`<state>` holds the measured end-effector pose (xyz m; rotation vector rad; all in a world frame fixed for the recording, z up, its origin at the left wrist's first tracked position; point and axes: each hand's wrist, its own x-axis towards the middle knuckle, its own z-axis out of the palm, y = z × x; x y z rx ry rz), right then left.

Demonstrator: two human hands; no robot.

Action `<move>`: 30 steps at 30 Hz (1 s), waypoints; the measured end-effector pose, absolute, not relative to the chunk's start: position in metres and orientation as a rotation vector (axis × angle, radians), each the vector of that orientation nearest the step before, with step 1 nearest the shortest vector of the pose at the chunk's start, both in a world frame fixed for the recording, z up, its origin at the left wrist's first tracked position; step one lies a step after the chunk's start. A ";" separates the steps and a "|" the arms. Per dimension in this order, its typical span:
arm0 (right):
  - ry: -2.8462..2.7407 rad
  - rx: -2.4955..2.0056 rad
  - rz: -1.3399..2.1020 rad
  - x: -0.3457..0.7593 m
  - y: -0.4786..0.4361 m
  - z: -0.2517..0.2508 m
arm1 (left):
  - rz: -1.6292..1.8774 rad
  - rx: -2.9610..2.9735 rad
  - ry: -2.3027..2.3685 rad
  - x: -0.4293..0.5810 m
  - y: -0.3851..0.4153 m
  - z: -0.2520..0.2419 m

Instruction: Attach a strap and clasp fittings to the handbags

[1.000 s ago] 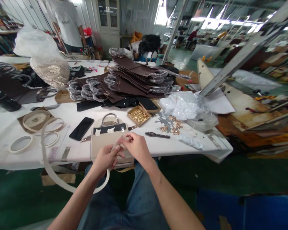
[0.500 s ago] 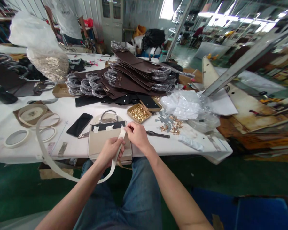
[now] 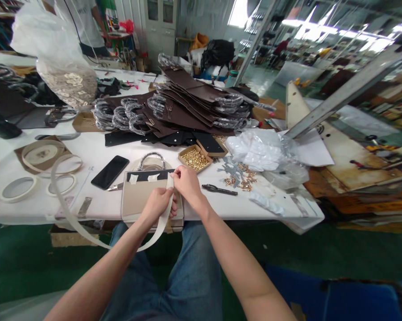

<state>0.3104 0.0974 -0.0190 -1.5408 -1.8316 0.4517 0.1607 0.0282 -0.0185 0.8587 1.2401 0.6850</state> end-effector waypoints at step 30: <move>-2.314 -1.289 0.889 0.337 0.137 0.013 | 0.668 0.854 1.189 0.160 0.027 -0.016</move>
